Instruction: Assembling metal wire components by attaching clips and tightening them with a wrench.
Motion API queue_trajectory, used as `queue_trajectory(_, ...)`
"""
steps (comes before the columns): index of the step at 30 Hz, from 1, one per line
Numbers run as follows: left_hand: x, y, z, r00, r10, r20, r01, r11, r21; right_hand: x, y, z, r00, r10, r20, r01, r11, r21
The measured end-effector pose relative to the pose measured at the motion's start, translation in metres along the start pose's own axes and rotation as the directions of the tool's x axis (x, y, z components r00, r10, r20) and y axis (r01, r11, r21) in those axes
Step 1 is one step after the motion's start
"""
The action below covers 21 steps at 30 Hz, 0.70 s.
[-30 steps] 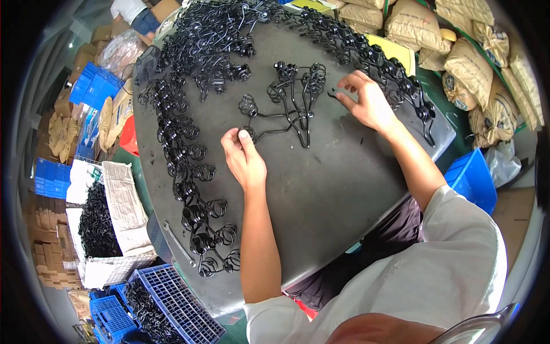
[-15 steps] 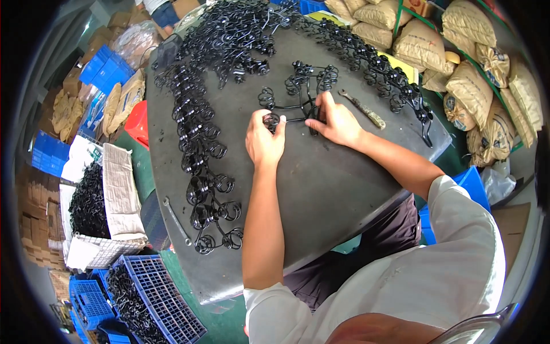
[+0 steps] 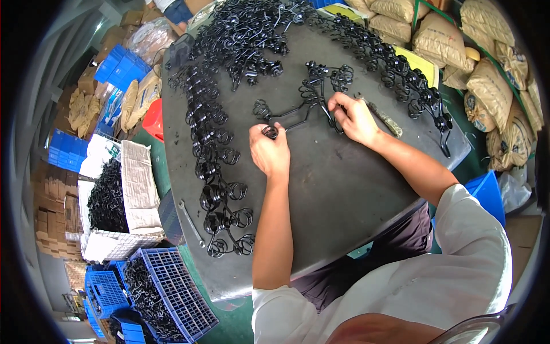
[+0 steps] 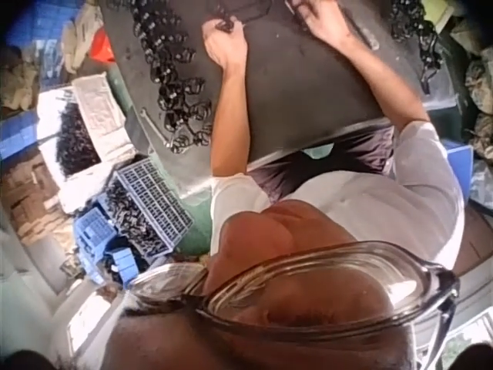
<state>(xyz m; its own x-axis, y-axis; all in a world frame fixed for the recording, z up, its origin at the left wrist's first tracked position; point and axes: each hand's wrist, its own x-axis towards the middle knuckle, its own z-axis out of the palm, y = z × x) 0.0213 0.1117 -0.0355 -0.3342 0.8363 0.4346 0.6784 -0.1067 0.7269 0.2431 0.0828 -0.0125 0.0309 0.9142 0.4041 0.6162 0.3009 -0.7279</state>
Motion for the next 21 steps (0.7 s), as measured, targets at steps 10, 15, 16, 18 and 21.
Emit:
queue_trajectory(10,0.006,-0.008,-0.002,0.998,0.015,0.056,-0.012,0.998,-0.068,0.025,-0.005,-0.03,0.929,0.353,0.114,-0.296,0.521,0.8)
queue_trajectory(15,0.006,-0.009,0.0,0.997,-0.002,0.083,0.008,0.997,-0.075,0.032,0.008,-0.07,0.915,0.299,0.27,-0.392,0.818,0.422)
queue_trajectory(16,0.005,-0.01,0.0,0.996,-0.02,0.088,0.027,0.996,-0.083,0.032,0.009,-0.075,0.877,0.31,0.367,-0.41,0.881,0.237)
queue_trajectory(18,0.004,-0.006,-0.002,0.994,-0.018,0.104,0.028,0.994,-0.102,0.03,0.017,-0.076,0.889,0.312,0.334,-0.35,0.935,0.06)
queue_trajectory(21,0.004,-0.006,-0.003,0.992,-0.01,0.123,0.025,0.992,-0.122,0.027,0.013,-0.071,0.891,0.331,0.311,-0.288,0.941,-0.176)
